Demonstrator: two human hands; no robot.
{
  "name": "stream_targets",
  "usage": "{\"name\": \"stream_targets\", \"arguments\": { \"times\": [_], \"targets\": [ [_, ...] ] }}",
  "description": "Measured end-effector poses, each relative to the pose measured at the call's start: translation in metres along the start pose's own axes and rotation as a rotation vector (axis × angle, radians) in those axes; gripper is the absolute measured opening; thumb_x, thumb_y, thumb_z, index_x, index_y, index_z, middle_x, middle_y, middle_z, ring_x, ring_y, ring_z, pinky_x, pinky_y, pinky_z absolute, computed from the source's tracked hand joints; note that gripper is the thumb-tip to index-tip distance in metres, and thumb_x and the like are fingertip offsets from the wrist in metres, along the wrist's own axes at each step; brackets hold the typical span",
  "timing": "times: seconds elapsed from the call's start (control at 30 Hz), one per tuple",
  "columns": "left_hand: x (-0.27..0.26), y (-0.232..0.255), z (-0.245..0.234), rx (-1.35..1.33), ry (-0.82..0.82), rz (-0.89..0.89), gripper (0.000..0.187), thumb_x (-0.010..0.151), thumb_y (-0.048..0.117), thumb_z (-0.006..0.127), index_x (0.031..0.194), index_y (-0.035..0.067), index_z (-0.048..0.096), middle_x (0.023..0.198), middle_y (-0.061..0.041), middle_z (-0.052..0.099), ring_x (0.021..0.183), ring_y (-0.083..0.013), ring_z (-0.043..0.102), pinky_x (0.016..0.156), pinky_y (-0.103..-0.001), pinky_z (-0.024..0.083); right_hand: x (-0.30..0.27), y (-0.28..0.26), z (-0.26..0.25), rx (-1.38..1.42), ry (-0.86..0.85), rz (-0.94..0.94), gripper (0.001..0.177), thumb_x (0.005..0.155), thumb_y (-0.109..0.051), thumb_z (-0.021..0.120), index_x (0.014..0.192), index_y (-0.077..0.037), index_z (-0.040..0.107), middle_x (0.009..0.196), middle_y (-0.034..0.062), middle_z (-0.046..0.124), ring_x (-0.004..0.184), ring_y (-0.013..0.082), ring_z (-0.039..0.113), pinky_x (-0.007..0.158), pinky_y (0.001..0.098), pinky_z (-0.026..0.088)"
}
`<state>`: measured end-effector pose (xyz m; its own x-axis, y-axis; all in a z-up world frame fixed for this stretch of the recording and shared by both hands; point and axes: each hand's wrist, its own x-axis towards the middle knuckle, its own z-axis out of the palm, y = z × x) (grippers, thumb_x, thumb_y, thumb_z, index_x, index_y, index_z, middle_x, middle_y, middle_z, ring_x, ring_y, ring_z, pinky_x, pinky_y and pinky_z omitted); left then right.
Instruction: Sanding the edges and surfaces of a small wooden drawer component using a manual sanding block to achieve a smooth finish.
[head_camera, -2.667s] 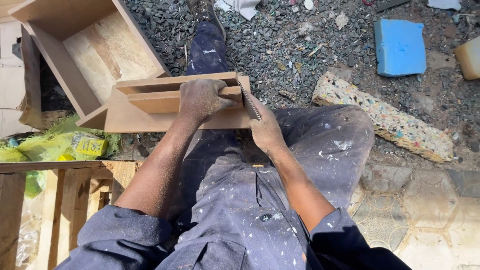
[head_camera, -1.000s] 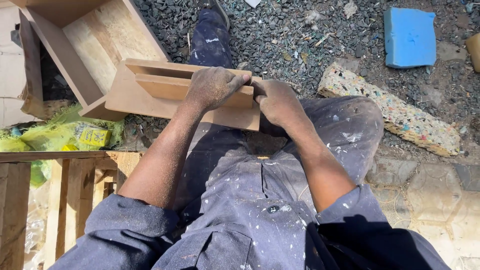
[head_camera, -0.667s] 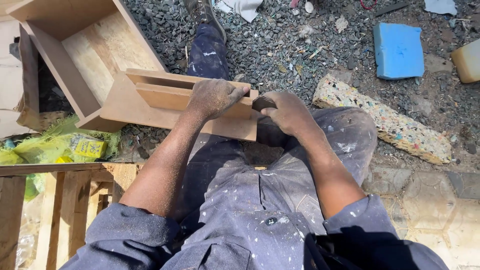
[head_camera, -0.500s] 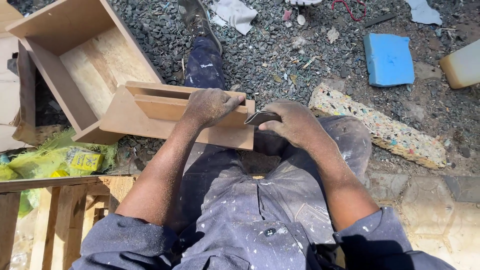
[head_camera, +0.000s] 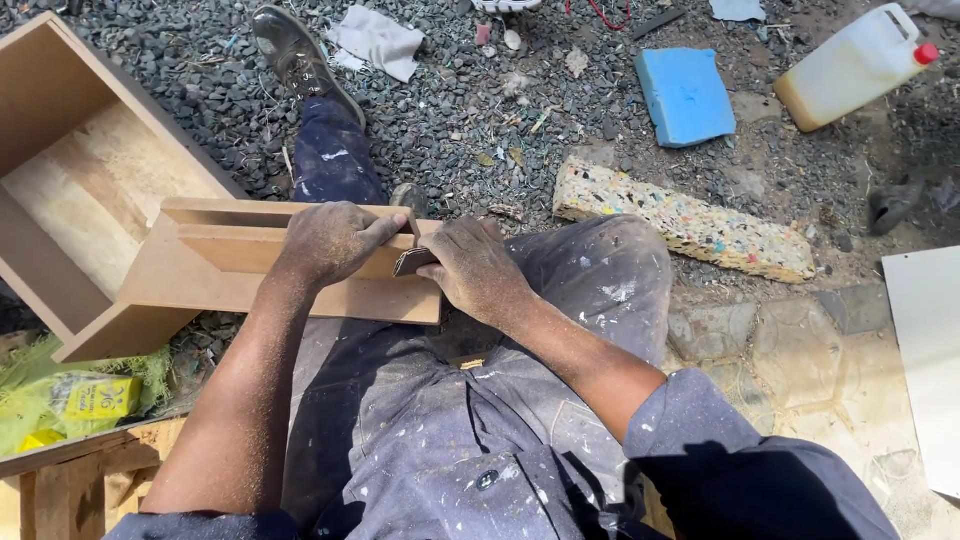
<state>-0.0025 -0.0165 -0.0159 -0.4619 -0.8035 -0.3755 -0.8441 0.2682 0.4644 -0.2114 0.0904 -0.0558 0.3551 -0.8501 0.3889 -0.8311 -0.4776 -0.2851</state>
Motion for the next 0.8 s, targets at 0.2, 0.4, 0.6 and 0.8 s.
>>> {"name": "stream_targets", "arguments": {
  "times": [0.2, 0.4, 0.6, 0.8],
  "targets": [
    [-0.004, -0.004, -0.003, -0.008, -0.014, -0.046, 0.067, 0.101, 0.066, 0.043, 0.083, 0.014, 0.081, 0.072, -0.021, 0.069, 0.094, -0.0400, 0.070, 0.092, -0.052, 0.050, 0.015, -0.018, -0.023, 0.060, 0.101, 0.016, 0.029, 0.104, -0.035, 0.059, 0.127, -0.017, 0.057, 0.098, 0.0039, 0.055, 0.097, 0.0228, 0.058, 0.088, 0.0378, 0.041],
    [-0.002, -0.011, 0.003, -0.012, 0.052, 0.004, 0.069, 0.100, 0.067, 0.044, 0.074, 0.013, 0.078, 0.067, -0.021, 0.065, 0.090, -0.0423, 0.069, 0.090, -0.054, 0.050, 0.013, -0.020, -0.003, 0.159, -0.114, 0.110, 0.027, 0.097, -0.018, 0.069, 0.123, -0.011, 0.062, 0.091, 0.0117, 0.065, 0.095, 0.0312, 0.066, 0.089, 0.0453, 0.041],
    [-0.009, -0.012, 0.001, -0.039, 0.045, 0.031, 0.066, 0.101, 0.065, 0.043, 0.076, 0.014, 0.078, 0.069, -0.020, 0.066, 0.091, -0.0402, 0.069, 0.092, -0.053, 0.049, 0.007, -0.014, -0.003, 0.143, -0.005, 0.037, 0.033, 0.100, -0.025, 0.068, 0.128, -0.014, 0.055, 0.093, 0.0086, 0.058, 0.098, 0.0292, 0.063, 0.088, 0.0413, 0.041],
    [-0.005, -0.009, 0.002, -0.031, 0.071, 0.027, 0.065, 0.102, 0.065, 0.043, 0.069, 0.018, 0.075, 0.065, -0.018, 0.065, 0.088, -0.0374, 0.071, 0.086, -0.051, 0.051, 0.047, -0.023, -0.047, 0.484, 0.252, 0.426, 0.020, 0.092, -0.014, 0.082, 0.101, -0.006, 0.066, 0.083, 0.0098, 0.067, 0.079, 0.0257, 0.066, 0.078, 0.0324, 0.051]
  ]
}}
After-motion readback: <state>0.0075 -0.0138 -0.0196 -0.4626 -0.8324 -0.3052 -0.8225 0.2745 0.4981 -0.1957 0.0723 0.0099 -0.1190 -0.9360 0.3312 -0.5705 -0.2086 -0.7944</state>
